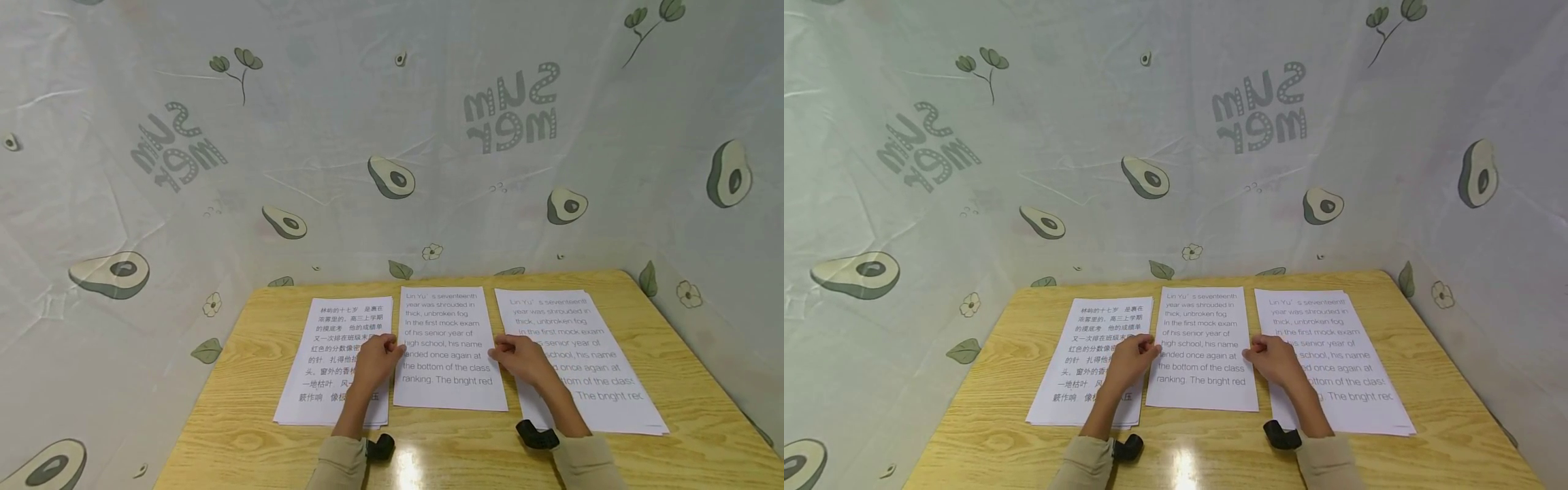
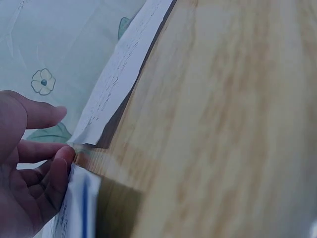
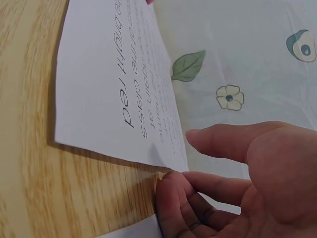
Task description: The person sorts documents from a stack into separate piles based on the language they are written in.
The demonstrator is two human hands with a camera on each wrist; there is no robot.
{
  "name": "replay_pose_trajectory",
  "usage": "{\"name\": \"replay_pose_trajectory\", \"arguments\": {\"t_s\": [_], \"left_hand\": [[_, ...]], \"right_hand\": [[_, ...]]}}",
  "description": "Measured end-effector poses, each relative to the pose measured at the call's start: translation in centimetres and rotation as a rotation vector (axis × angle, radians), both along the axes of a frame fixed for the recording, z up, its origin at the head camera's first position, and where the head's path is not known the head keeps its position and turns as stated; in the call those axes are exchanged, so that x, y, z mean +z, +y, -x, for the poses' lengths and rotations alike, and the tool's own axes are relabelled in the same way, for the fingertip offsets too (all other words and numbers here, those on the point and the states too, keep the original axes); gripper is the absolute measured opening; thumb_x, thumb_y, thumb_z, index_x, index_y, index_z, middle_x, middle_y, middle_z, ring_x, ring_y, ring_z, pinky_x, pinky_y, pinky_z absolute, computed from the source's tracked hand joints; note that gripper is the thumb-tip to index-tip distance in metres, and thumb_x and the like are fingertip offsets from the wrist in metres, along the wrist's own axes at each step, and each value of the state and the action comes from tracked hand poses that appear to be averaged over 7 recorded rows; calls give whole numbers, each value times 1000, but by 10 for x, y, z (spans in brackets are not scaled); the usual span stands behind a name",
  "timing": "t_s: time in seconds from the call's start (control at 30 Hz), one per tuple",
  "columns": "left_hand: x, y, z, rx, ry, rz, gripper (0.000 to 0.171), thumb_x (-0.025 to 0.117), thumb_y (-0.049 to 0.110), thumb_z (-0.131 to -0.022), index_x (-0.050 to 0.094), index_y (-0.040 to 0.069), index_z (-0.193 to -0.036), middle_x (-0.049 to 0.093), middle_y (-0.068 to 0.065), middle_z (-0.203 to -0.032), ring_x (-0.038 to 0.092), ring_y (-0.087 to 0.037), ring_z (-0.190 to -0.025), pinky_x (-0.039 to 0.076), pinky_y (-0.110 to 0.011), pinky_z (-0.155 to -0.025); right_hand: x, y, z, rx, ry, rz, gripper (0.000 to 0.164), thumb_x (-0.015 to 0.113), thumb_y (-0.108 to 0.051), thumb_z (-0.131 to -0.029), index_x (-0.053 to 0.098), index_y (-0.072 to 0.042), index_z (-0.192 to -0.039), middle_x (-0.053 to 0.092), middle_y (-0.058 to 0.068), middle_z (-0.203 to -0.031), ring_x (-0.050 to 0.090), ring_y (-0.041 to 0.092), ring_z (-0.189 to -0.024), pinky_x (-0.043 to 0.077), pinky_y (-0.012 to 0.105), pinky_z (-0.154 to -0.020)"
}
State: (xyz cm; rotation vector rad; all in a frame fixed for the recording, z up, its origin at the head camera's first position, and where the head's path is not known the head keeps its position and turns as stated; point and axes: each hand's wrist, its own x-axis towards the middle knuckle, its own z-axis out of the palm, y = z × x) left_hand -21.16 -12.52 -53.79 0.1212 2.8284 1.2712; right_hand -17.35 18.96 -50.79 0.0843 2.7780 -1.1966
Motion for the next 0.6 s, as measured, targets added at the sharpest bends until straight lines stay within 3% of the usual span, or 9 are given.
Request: {"name": "replay_pose_trajectory", "arguments": {"t_s": [0.2, 0.43, 0.6], "left_hand": [[-2, 2, -1, -4, 17, 28, 32, 77, 27, -96, 78, 2, -118, 65, -2, -91, 54, -14, -79, 44, -29, -69], [0, 4, -3, -6, 14, -11, 36, 78, 23, -97, 76, 2, -125, 68, -1, -93, 58, -13, -79, 47, -27, -69], [2, 6, -4, -7, 20, -39, 37, 80, 17, -95, 75, 3, -129, 74, -3, -97, 66, -14, -84, 54, -29, -73]], "right_hand": [[-2, -3, 1, 10, 5, -8, 48, 72, -19, -98, 67, 13, -133, 75, 16, -107, 63, 18, -87, 50, 30, -74], [-1, -2, -1, 11, 39, 7, 48, 74, -15, -97, 67, 11, -136, 76, 18, -111, 71, 29, -101, 53, 30, -77], [-1, -1, 0, 19, 81, 32, 49, 75, -8, -94, 64, 10, -139, 77, 22, -112, 74, 33, -102, 57, 31, -79]]}}
